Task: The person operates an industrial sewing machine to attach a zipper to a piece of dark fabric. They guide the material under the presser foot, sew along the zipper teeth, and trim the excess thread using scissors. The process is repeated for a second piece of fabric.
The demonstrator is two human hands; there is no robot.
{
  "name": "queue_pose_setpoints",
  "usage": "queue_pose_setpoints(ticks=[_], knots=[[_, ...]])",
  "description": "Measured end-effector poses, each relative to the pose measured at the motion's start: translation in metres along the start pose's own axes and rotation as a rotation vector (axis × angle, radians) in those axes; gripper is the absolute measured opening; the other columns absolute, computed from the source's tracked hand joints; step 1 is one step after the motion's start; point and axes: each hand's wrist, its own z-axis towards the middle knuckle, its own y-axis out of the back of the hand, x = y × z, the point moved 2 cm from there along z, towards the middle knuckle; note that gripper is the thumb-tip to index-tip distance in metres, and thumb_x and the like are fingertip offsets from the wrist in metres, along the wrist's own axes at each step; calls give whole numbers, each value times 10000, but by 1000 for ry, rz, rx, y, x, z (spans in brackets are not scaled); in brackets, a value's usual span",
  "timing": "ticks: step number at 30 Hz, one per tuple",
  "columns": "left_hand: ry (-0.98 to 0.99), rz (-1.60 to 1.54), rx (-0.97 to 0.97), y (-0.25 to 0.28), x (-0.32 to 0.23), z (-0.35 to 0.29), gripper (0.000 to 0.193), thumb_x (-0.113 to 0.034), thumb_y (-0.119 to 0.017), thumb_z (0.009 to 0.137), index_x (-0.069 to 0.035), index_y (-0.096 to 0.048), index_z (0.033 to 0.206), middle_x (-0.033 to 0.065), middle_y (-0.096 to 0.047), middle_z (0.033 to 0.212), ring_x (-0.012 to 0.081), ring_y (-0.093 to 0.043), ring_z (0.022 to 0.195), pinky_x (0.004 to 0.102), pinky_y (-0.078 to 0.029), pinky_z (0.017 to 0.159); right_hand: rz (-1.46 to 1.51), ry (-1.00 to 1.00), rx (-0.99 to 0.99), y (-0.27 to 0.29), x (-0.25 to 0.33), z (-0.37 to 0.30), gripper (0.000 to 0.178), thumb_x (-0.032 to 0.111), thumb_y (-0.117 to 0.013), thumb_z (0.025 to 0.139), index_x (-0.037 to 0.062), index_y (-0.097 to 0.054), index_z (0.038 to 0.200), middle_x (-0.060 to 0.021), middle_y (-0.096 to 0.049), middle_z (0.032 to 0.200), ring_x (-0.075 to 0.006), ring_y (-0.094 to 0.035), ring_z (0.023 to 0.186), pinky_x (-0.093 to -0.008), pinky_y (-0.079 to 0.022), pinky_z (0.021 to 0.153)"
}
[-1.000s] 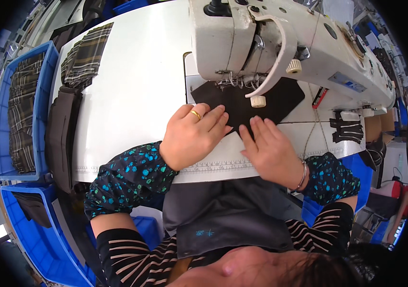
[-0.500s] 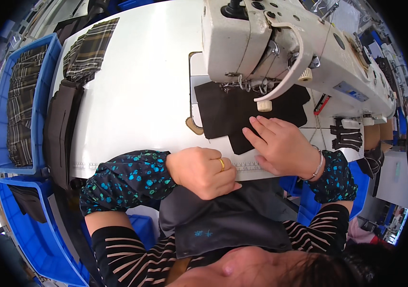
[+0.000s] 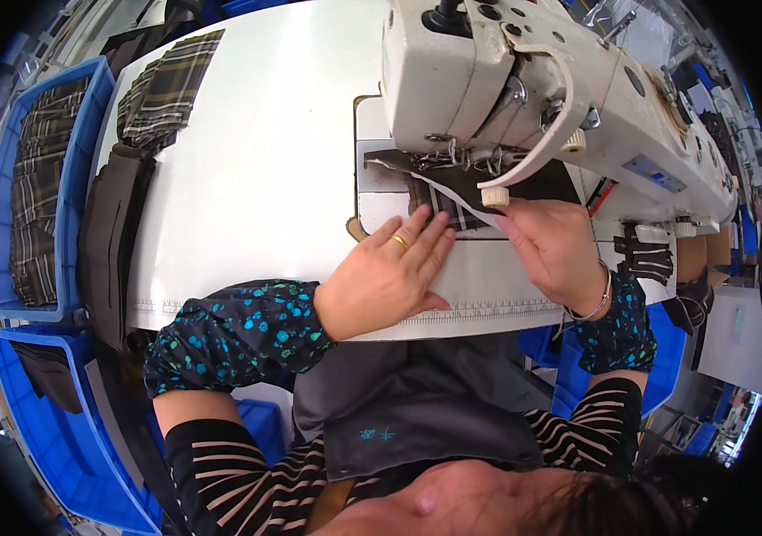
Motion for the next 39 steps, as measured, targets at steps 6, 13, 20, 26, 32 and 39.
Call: queue_pose_setpoints(ticks=[6, 13, 20, 26, 32, 39], knots=[[85, 1, 122, 1, -6, -1, 677, -526, -796, 846, 41, -699, 1204, 182, -703, 1170, 349, -696, 1101, 456, -572, 929, 87, 129, 99, -12, 13, 1, 252, 225, -747, 947, 68, -736, 1144, -94, -753, 856, -310, -742, 775, -412, -575, 686], [-268, -90, -270, 13, -10, -6, 365, -372, -860, 812, -75, -669, 717, 7, -535, 670, 184, -590, 633, 306, -485, 566, -245, 160, 15, -54, -5, 12, 472, 356, -794, 882, 63, -709, 1242, -106, -726, 1219, -285, -656, 1078, -413, -520, 998], [75, 164, -183, 24, 20, 11, 443, -379, -873, 775, -53, -736, 1043, 42, -678, 1019, 224, -661, 918, 357, -539, 775, -250, 121, 92, -56, -16, 9, 603, 305, -851, 808, 62, -697, 1338, -75, -682, 1426, -317, -662, 1185, -414, -529, 1034], [310, 257, 37, 5, 24, 13, 766, -547, -788, 814, -27, -685, 1368, 80, -665, 1415, 265, -641, 1222, 427, -502, 1053, -279, 134, 44, -63, -17, 15, 344, 348, -816, 846, 75, -771, 1052, -96, -727, 1072, -306, -660, 1163, -430, -516, 966], [319, 262, 63, 8, 27, 13, 801, -586, -790, 796, -35, -689, 1368, 71, -682, 1392, 261, -675, 1195, 409, -511, 1040, -207, 111, 77, -62, -14, 15, 373, 368, -812, 844, 54, -781, 1042, -103, -733, 1116, -315, -666, 1163, -425, -515, 979], [353, 170, 101, 9, 30, 12, 809, -587, -759, 822, -22, -660, 1392, 90, -654, 1391, 271, -588, 1313, 449, -494, 1058, -245, 114, 55, -66, -12, 11, 415, 374, -816, 839, 31, -780, 1069, -123, -730, 1220, -337, -658, 1217, -427, -506, 1045]])
